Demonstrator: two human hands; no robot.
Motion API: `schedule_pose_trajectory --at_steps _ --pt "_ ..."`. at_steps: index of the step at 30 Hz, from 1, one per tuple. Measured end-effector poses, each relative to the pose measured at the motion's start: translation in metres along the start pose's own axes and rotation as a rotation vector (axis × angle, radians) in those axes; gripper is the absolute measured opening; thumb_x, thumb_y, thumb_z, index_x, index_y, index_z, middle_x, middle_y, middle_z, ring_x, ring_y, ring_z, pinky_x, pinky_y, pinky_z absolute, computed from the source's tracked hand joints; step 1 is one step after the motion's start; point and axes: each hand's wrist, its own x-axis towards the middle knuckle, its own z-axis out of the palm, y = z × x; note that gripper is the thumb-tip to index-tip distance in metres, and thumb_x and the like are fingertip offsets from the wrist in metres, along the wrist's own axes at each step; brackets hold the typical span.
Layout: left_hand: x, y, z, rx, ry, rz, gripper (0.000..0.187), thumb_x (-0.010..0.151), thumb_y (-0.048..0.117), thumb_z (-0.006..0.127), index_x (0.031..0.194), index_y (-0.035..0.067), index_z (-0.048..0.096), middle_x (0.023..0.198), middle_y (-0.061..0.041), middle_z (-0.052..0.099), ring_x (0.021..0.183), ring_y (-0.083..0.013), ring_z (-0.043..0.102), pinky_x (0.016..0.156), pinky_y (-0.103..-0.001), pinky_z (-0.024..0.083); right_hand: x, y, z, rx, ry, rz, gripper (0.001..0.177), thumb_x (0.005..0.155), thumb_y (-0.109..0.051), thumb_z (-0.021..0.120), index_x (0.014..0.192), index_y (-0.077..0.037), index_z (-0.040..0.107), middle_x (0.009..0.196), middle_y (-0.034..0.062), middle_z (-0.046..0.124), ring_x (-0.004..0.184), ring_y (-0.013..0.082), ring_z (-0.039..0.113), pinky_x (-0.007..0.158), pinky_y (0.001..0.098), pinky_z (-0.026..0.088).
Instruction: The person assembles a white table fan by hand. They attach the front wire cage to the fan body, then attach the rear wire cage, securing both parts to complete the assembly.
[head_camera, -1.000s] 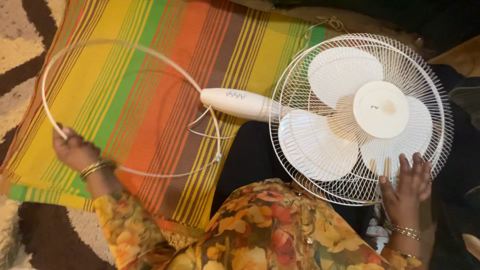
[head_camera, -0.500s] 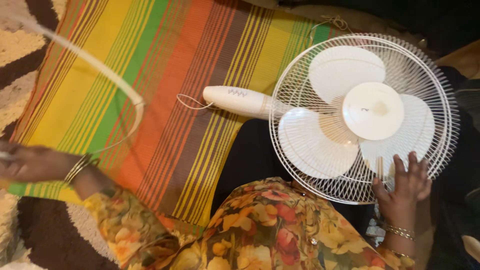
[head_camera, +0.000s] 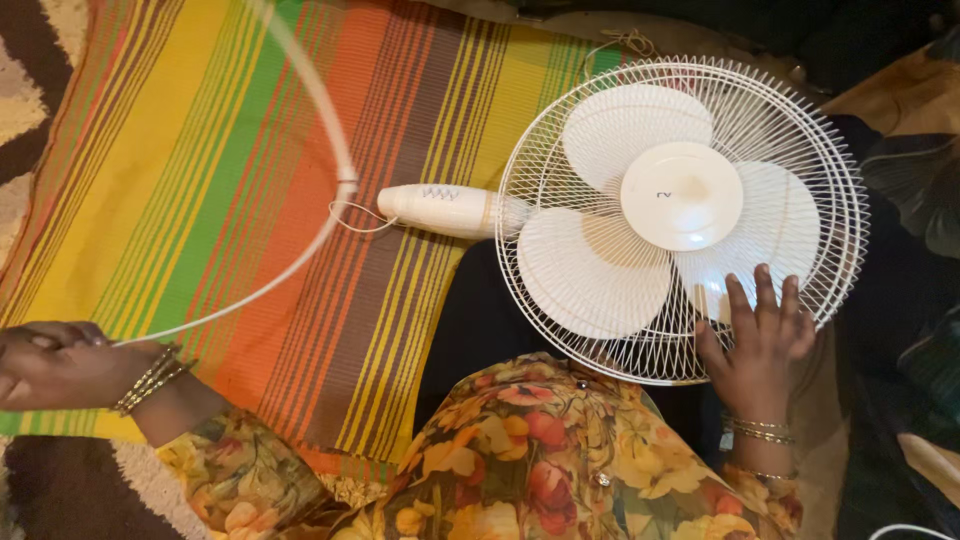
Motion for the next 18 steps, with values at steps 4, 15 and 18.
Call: schedule_pose_trajectory --at_steps 4,15,18 --pt "-0.021 0.014 0.025 -0.004 -0.191 -0.018 0.018 0.109 0.003 0.05 0.092 0.008 0.047 0.064 -0.008 0.04 0.046 -0.0179 0.037 0.045 -0.035 0.033 -0.005 -0.004 -0.006 0.043 0.011 0.057 0.066 0.1 -0.047 0.058 0.158 -0.017 0.046 0.173 0.0139 0.03 0.163 0.0385 0.018 0.126 0.0654 0.01" --pt "-0.142 -0.072 0.008 -0.35 -0.199 -1.223 0.037 0.105 0.048 0.046 0.116 0.022 0.07 0.053 0.009 0.042 0.039 -0.0052 0.037 0.034 -0.023 0.033 -0.005 0.022 -0.033 0.325 0.305 0.347 0.071 0.11 -0.04 0.059 0.165 -0.003 0.034 0.176 0.0208 0.025 0.165 0.0374 0.019 0.134 0.052 0.018" --pt "-0.217 -0.088 0.019 -0.563 -0.101 -1.823 0.05 0.104 0.064 0.041 0.078 0.022 0.054 0.053 0.01 0.043 0.038 -0.006 0.036 0.033 -0.023 0.032 -0.001 0.029 -0.018 0.685 0.368 0.468 0.07 0.104 -0.031 0.057 0.162 -0.002 0.029 0.171 0.0194 0.022 0.154 0.0326 0.036 0.123 0.0408 0.034"
